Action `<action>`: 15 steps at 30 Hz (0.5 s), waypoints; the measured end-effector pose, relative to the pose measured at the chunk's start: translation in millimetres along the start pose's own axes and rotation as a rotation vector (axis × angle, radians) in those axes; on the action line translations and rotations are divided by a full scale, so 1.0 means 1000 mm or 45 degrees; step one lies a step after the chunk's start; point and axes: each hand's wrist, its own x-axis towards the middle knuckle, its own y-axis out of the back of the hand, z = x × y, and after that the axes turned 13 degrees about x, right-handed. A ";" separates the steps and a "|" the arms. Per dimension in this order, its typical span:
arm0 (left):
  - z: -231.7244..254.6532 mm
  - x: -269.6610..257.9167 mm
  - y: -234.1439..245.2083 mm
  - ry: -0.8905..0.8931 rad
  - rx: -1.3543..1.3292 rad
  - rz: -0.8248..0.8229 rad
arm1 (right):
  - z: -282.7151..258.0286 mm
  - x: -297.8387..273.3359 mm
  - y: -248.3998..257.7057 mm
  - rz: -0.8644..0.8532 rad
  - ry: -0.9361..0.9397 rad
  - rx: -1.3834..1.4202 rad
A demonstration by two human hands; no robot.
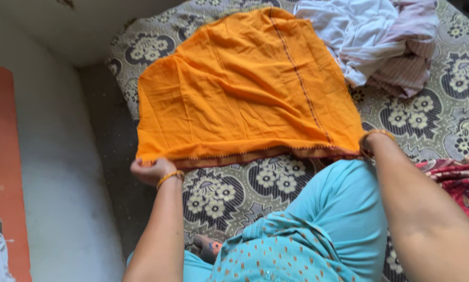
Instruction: The person sits on the edge of a bed and folds cloth items one at a time. They fold an orange bordered cloth in half, smooth it flat, fold it into a rectangle, and set it on a nearby stack, then fold a pink checkered cloth and begin folding a white cloth.
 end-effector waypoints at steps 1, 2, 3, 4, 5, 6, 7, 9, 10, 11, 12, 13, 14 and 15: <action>0.002 0.000 -0.008 0.030 0.027 -0.025 | 0.002 0.001 0.005 -0.001 0.012 -0.027; 0.005 0.008 -0.012 -0.078 0.099 0.021 | -0.001 0.003 0.010 0.017 0.024 -0.064; 0.007 0.021 -0.013 -0.186 0.169 0.065 | -0.001 0.005 0.017 0.044 0.029 -0.096; 0.008 0.032 -0.010 -0.299 0.241 0.103 | 0.001 0.008 0.025 0.081 0.032 -0.138; 0.006 0.042 -0.004 -0.189 0.198 0.090 | 0.003 0.009 0.033 0.120 0.032 -0.179; 0.003 0.054 0.006 -0.080 0.156 0.075 | 0.006 0.008 0.038 0.154 0.033 -0.209; -0.002 0.061 0.016 0.029 0.114 0.059 | 0.008 0.009 0.044 0.205 0.046 -0.233; -0.017 0.060 0.040 0.167 0.318 0.058 | 0.008 0.005 0.044 0.247 0.062 -0.239; -0.023 0.055 0.046 0.237 0.411 0.054 | 0.006 0.002 0.044 0.272 0.055 -0.224; -0.029 0.050 0.053 0.318 0.434 0.052 | 0.001 -0.001 0.042 0.229 0.014 -0.185; -0.035 0.042 0.058 0.400 0.456 0.047 | -0.005 -0.005 0.038 0.370 0.019 -0.075; -0.037 0.035 0.060 0.482 0.478 0.043 | -0.013 -0.011 0.034 0.513 0.024 0.035; -0.039 0.029 0.062 0.451 0.445 0.004 | -0.023 -0.019 0.028 0.651 0.029 0.142; -0.040 0.023 0.064 0.421 0.412 -0.035 | -0.037 -0.027 0.023 0.701 0.060 0.180</action>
